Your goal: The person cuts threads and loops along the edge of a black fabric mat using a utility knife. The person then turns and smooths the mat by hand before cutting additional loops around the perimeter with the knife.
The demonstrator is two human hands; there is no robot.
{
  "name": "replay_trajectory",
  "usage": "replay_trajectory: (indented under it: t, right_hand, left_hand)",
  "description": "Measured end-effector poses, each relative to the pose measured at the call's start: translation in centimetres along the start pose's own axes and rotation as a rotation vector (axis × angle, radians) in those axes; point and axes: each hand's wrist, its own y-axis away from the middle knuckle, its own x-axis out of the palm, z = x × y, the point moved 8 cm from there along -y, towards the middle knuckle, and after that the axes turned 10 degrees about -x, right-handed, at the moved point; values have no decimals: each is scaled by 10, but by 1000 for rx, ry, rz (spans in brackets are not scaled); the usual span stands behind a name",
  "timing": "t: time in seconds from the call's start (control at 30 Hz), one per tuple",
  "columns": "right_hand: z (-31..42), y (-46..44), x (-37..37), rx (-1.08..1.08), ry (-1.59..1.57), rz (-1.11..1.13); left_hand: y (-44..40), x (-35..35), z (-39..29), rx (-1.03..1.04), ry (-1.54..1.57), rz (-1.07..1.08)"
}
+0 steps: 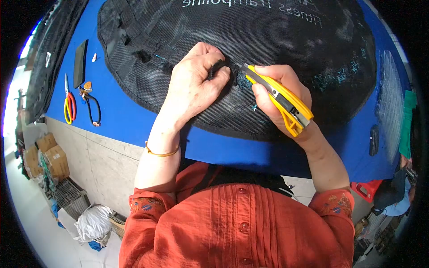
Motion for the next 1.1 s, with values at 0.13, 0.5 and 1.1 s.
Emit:
replay_trajectory:
  t: [0.13, 0.5, 1.1]
  right_hand:
    - [3, -1, 4, -15, 19, 60]
    - [8, -6, -1, -42, 67, 48]
    - [1, -2, 0, 65, -78, 32]
  left_hand:
    - [0, 0, 0, -12, 7, -4]
    - [0, -1, -2, -9, -27, -2]
    - [0, -2, -2, 8, -47, -5]
